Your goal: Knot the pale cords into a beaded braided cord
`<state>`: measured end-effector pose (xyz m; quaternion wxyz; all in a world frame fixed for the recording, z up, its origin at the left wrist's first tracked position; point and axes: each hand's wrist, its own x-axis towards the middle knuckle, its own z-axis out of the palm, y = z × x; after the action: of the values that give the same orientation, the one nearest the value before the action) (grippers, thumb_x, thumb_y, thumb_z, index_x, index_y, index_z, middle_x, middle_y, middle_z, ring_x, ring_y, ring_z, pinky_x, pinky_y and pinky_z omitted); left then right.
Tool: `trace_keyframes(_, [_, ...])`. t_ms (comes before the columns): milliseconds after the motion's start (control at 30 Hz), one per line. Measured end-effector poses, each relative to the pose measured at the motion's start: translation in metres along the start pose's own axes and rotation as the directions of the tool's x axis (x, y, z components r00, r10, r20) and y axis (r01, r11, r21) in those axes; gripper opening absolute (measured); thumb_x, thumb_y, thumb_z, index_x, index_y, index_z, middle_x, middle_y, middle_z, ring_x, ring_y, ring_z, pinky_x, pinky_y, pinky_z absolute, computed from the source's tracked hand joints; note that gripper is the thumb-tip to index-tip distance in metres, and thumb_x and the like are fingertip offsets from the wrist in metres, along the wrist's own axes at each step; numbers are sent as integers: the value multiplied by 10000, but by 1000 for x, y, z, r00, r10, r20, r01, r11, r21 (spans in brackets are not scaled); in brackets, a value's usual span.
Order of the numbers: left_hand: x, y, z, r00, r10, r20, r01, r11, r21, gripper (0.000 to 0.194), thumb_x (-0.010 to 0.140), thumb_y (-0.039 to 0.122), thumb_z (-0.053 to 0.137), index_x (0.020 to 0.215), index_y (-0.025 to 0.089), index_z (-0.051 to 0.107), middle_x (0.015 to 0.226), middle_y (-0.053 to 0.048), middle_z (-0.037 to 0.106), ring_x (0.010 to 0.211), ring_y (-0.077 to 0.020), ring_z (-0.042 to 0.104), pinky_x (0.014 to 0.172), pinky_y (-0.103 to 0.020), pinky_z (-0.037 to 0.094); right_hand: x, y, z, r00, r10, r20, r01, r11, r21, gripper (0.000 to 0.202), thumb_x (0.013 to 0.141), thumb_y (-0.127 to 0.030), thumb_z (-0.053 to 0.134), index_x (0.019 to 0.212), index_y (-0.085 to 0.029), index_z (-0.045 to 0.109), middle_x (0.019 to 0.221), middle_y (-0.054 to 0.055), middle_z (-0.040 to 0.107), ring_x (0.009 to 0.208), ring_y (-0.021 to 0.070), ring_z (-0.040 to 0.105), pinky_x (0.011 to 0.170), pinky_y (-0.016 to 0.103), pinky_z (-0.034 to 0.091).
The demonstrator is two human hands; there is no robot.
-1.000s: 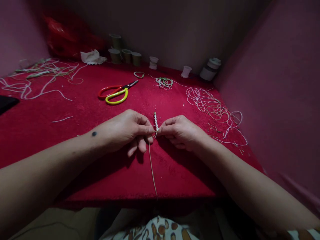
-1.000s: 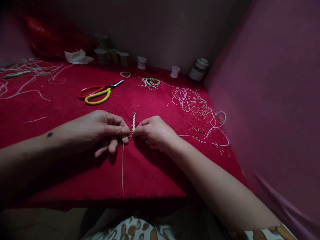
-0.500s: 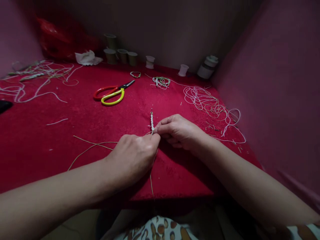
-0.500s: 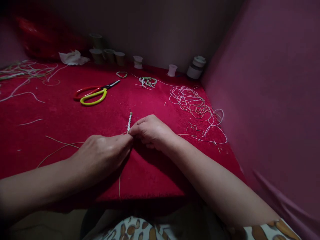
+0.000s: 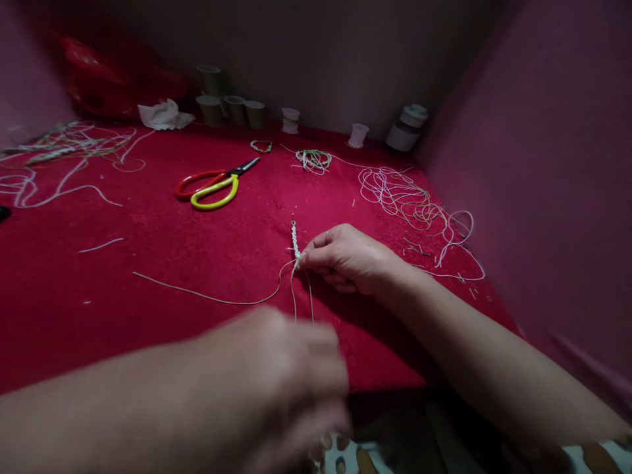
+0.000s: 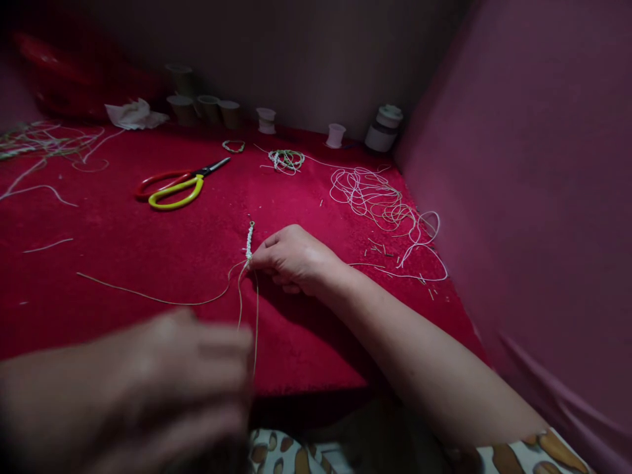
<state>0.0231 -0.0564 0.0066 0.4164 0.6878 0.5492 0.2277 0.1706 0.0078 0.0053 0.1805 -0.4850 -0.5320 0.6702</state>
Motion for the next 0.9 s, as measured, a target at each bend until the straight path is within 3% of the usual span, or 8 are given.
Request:
trace_keyframes(100, [18, 5, -30, 998, -69, -9, 68, 994, -83, 81, 752, 216, 577, 698, 197, 634, 496, 18, 575, 449, -116, 515, 410, -172, 396, 1, 1, 0, 1000, -10, 14, 9, 1000, 24, 265, 710, -132, 616, 534, -167, 422, 399, -90, 322, 301, 30, 237, 272, 167, 170])
trace_keyframes(200, [32, 0, -46, 962, -251, 110, 272, 926, -260, 91, 786, 232, 556, 851, 186, 600, 431, 14, 592, 289, -117, 467, 298, -191, 322, 2, 2, -1, 999, -27, 34, 25, 998, 49, 276, 712, -165, 650, 554, -169, 424, 415, -95, 322, 311, 28, 236, 273, 163, 184])
trace_keyframes(300, [40, -8, -43, 919, -288, 268, 378, 837, -395, 69, 780, 189, 547, 766, 158, 606, 441, -27, 620, 278, -132, 508, 299, -199, 371, 2, 2, -2, 999, -26, 39, 24, 998, 51, 262, 713, -169, 653, 563, -167, 438, 418, -98, 312, 312, 27, 227, 270, 163, 179])
trace_keyframes(500, [44, -13, -33, 864, -324, 386, 485, 742, -463, 159, 772, 176, 568, 643, 107, 632, 549, -90, 675, 397, -162, 621, 379, -213, 487, 1, 1, -1, 1000, -26, 17, 25, 1000, 17, 282, 725, -155, 622, 535, -172, 415, 394, -91, 317, 300, 33, 237, 265, 169, 184])
trace_keyframes(633, [43, -19, -32, 865, -298, 403, 480, 724, -495, 136, 752, 153, 572, 622, 125, 600, 496, -54, 632, 374, -158, 596, 364, -241, 501, 0, 1, 0, 1000, -28, 7, 28, 1000, 3, 291, 732, -161, 627, 536, -175, 412, 388, -90, 327, 290, 33, 246, 263, 171, 188])
trace_keyframes(767, [41, -24, -30, 889, -289, 354, 442, 741, -506, 86, 747, 173, 582, 661, 166, 579, 461, 3, 583, 309, -127, 518, 301, -243, 468, -1, -2, 1, 1000, 6, -5, -6, 999, -38, 309, 746, -163, 621, 526, -177, 405, 365, -88, 325, 274, 36, 254, 259, 174, 191])
trace_keyframes(900, [41, -21, -28, 891, -296, 344, 433, 781, -451, 199, 764, 237, 586, 579, 195, 524, 337, 42, 463, 234, -101, 406, 252, -217, 395, -2, -2, 1, 1000, 16, -13, -16, 999, -31, 301, 740, -172, 633, 529, -173, 418, 368, -86, 331, 269, 35, 257, 255, 173, 199])
